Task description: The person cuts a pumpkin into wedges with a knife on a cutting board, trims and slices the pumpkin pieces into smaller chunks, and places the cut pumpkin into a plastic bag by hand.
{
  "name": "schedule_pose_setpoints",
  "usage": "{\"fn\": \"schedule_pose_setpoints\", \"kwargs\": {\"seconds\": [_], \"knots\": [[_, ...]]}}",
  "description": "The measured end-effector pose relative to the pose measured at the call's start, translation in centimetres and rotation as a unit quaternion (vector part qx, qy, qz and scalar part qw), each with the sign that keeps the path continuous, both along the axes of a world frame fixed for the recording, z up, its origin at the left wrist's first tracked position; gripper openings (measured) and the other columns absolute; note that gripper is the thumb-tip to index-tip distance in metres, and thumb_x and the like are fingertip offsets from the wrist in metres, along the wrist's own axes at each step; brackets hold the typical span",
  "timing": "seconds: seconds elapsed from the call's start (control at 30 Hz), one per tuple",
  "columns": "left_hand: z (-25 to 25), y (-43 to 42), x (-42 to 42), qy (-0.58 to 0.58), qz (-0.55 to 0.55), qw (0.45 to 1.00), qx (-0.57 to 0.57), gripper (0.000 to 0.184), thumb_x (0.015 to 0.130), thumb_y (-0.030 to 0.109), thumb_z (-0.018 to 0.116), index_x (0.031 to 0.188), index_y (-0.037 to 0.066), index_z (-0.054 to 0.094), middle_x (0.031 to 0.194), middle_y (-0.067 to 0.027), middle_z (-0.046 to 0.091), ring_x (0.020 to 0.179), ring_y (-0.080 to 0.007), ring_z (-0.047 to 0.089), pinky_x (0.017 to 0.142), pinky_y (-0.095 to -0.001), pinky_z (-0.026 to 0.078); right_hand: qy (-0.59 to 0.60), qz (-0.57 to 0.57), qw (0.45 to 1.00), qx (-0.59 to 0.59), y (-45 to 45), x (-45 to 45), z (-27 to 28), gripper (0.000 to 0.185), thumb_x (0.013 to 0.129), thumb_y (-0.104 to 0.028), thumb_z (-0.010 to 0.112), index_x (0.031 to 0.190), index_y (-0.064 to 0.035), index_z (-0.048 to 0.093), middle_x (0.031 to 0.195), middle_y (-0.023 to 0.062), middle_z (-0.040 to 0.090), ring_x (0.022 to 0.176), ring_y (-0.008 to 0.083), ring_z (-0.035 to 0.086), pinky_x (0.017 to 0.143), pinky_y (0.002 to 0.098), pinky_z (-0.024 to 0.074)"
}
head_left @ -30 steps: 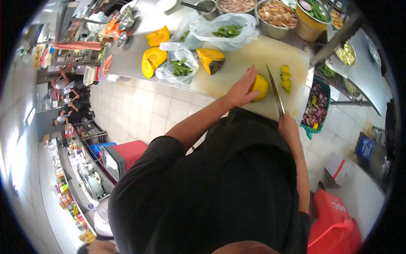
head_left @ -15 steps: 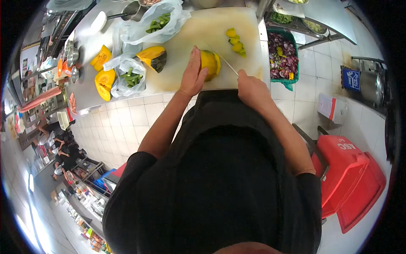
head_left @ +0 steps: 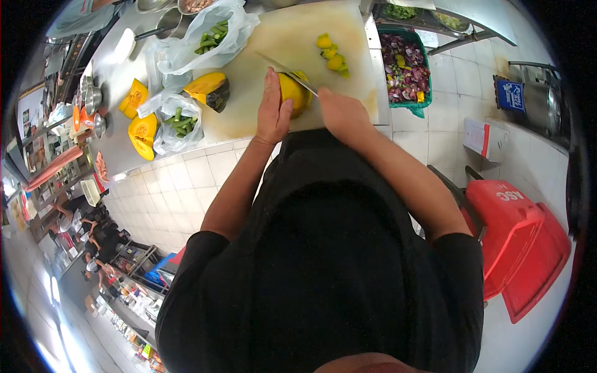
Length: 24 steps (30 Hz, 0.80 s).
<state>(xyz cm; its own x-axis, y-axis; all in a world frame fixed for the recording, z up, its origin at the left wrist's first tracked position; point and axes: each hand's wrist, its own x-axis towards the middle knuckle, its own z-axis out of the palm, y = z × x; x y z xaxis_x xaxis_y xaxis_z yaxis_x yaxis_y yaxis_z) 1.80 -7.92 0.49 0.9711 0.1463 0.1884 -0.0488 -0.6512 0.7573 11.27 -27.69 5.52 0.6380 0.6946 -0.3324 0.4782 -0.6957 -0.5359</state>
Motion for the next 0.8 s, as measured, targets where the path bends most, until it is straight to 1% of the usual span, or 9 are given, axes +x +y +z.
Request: {"fn": "schedule_pose_setpoints", "kwargs": {"seconds": [0.17,0.27,0.37,0.47,0.53,0.6,0.7,0.77,0.8], "knots": [[-0.1,0.2,0.2,-0.007,-0.008,1.0,0.012,0.07,0.1,0.018,0.049,0.158,-0.007,0.019,0.164,-0.031,0.018,0.152,-0.0471,0.02,0.124,-0.0452,0.019,-0.008,-0.012,1.0,0.005,0.3,1.9,-3.6,0.022,0.095,-0.015,0.047,0.107,-0.0003,0.056,0.092,0.0263,0.071,0.088,0.0454,0.07,0.077,0.0553,0.0553],[-0.2,0.1,0.3,-0.014,-0.01,1.0,0.009,0.07,0.1,0.019,0.048,0.158,-0.007,0.018,0.164,-0.0309,0.017,0.152,-0.0468,0.019,0.124,-0.0455,0.018,0.046,-0.062,0.996,0.041,-1.8,1.8,-4.0,0.02,0.096,-0.016,0.046,0.106,-0.0001,0.052,0.089,0.0295,0.068,0.088,0.0474,0.067,0.08,0.0598,0.0497],[-0.4,-0.1,0.1,-0.015,-0.011,1.0,-0.001,0.071,0.1,0.019,0.047,0.158,-0.008,0.017,0.164,-0.0312,0.017,0.152,-0.0468,0.019,0.124,-0.0458,0.017,0.093,-0.061,0.993,-0.027,-2.6,0.8,0.0,0.019,0.095,-0.014,0.048,0.106,0.0008,0.052,0.089,0.0301,0.068,0.09,0.0492,0.066,0.082,0.0594,0.0497],[-0.5,-0.1,0.5,-0.016,-0.009,1.0,-0.002,0.071,0.1,0.019,0.047,0.158,-0.008,0.016,0.164,-0.0315,0.017,0.152,-0.047,0.018,0.124,-0.0463,0.016,0.086,-0.034,0.996,-0.016,-2.5,-0.3,-1.6,0.019,0.095,-0.013,0.048,0.108,0.0011,0.052,0.09,0.0304,0.068,0.09,0.0505,0.066,0.082,0.0593,0.0498],[-0.6,-0.1,0.3,-0.019,-0.011,1.0,0.004,0.071,0.1,0.019,0.047,0.157,-0.009,0.016,0.164,-0.0318,0.017,0.152,-0.0471,0.018,0.124,-0.0465,0.016,0.086,-0.052,0.995,-0.005,-1.7,-0.2,-3.4,0.019,0.093,-0.011,0.049,0.106,0.0012,0.054,0.093,0.0319,0.068,0.093,0.0493,0.066,0.083,0.0595,0.0499],[-0.6,-0.2,0.4,-0.018,-0.009,1.0,-0.005,0.071,0.1,0.019,0.046,0.157,-0.009,0.016,0.164,-0.0319,0.017,0.152,-0.0471,0.018,0.124,-0.0466,0.016,0.052,-0.064,0.994,0.074,-1.1,-0.1,-4.4,0.018,0.093,-0.012,0.05,0.102,0.0017,0.056,0.091,0.0316,0.067,0.091,0.0498,0.065,0.083,0.0595,0.0495],[-0.5,-0.1,0.5,-0.017,-0.015,1.0,0.005,0.071,0.1,0.02,0.047,0.157,-0.009,0.017,0.164,-0.032,0.018,0.152,-0.0471,0.018,0.124,-0.0467,0.016,0.079,-0.052,0.995,0.018,-0.8,0.8,-4.7,0.022,0.089,-0.011,0.053,0.105,0.0028,0.057,0.099,0.0293,0.069,0.096,0.0463,0.068,0.086,0.0557,0.0525],[-0.6,0.2,0.6,-0.021,-0.02,0.999,0.013,0.071,0.1,0.02,0.046,0.158,-0.008,0.017,0.164,-0.0317,0.018,0.152,-0.0468,0.019,0.124,-0.0466,0.016,0.082,-0.069,0.994,0.024,-1.0,0.8,-5.6,0.023,0.088,-0.013,0.054,0.104,0.0021,0.06,0.1,0.0296,0.069,0.097,0.0467,0.068,0.087,0.0555,0.0525],[-0.6,0.3,0.6,-0.025,-0.025,0.999,0.014,0.07,0.1,0.021,0.046,0.158,-0.008,0.017,0.164,-0.0315,0.018,0.152,-0.0465,0.019,0.124,-0.0464,0.017,0.1,-0.085,0.991,0.022,-1.7,1.2,-4.0,0.024,0.088,-0.015,0.055,0.102,0.0034,0.062,0.101,0.0305,0.069,0.097,0.0474,0.067,0.089,0.0558,0.0523]]}}
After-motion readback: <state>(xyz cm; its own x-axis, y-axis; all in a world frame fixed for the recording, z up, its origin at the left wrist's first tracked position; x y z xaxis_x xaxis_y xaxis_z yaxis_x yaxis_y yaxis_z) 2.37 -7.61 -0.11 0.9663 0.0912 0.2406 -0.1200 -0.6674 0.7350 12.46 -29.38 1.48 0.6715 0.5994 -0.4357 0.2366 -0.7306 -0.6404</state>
